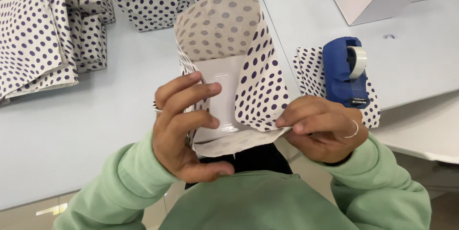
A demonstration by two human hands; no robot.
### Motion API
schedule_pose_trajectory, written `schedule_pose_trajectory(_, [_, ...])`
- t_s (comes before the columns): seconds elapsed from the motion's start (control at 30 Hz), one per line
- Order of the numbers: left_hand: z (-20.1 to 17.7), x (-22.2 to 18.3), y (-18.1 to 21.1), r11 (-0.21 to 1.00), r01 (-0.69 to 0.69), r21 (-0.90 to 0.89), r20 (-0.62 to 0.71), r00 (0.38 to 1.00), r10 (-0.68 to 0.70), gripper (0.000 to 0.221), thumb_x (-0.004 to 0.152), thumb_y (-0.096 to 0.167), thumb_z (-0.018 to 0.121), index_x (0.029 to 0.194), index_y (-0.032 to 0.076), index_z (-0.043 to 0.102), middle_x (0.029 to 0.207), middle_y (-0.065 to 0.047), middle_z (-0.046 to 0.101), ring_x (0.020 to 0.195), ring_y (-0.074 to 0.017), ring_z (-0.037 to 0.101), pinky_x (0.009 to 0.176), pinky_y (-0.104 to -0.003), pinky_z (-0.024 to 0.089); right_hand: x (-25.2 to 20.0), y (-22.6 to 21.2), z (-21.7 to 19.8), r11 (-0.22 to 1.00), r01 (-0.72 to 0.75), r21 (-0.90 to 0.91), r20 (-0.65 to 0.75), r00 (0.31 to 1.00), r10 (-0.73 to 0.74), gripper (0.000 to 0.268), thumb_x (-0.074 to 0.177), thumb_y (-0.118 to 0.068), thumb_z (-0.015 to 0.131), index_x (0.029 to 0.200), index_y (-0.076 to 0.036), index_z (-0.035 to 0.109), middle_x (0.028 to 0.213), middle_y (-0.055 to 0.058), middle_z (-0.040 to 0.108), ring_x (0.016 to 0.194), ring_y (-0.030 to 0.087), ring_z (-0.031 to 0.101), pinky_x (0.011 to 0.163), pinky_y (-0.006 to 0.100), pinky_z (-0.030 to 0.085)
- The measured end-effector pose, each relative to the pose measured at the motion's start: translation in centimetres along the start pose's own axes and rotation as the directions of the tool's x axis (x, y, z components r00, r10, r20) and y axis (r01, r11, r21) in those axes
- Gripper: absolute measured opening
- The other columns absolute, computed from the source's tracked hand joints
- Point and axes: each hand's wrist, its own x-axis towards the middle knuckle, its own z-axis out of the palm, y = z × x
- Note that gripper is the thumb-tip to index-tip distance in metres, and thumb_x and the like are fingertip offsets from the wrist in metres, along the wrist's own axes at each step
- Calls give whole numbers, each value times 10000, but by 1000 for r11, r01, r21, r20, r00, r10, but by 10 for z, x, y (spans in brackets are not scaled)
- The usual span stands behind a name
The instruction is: The person wraps a small white box in polka-dot paper, using a tape dispenser to secure the paper around the box and then folding the ends to complete the wrapping.
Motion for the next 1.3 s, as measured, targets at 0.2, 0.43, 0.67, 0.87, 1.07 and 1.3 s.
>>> schedule_pose_trajectory(0.2, [-2,-1,-4,999,12,51,-204,979,-1,730,860,799,619,1216,178,475,1417,-158,546,1386,-351,507,1259,-593,499,-3,-1,-9,962,194,-191,89,980,-180,198,951,89,721,1057,-33,606,1061,244,748,899,302,803,758,351,740])
schedule_pose_trajectory(0.43, [-2,-19,-8,979,189,-76,-33,981,-192,1090,842,662,828,1669,152,334,1789,-229,286,1747,-405,304,1488,-623,397,-11,4,-6,949,205,-240,38,979,-202,227,949,96,747,1057,-42,605,1050,236,752,890,301,826,754,335,725])
schedule_pose_trajectory(0.67, [3,-24,-6,931,302,-202,142,950,-277,1114,959,561,747,1765,55,169,1871,-245,119,1809,-426,123,1553,-637,147,-11,19,-6,999,25,-42,-2,1000,-25,832,721,-380,1034,1333,-55,574,1183,187,755,1090,295,815,913,375,728])
schedule_pose_trajectory(0.87, [5,-31,-13,960,164,-226,48,986,-157,1175,880,764,607,1818,238,134,1886,-161,104,1812,-448,36,1536,-765,68,-6,31,-2,996,51,74,-13,999,-50,909,854,-791,652,1364,-44,570,1263,141,719,1157,277,773,1012,410,690])
schedule_pose_trajectory(1.07, [-8,-30,-56,808,489,-329,-66,841,-536,657,1159,367,494,1742,171,262,1875,-125,196,1764,-403,280,1424,-581,341,17,73,-12,952,-304,27,-140,942,305,518,1098,-415,637,1456,-69,495,1473,170,631,1366,338,678,1134,423,633])
schedule_pose_trajectory(1.3, [6,0,-99,557,642,-527,274,748,-604,891,892,16,839,1636,46,350,1490,-185,665,1350,-295,696,1144,-449,643,45,122,-5,806,-570,163,138,822,553,875,817,-91,933,1564,-41,482,1562,132,609,1479,278,591,1308,454,501])
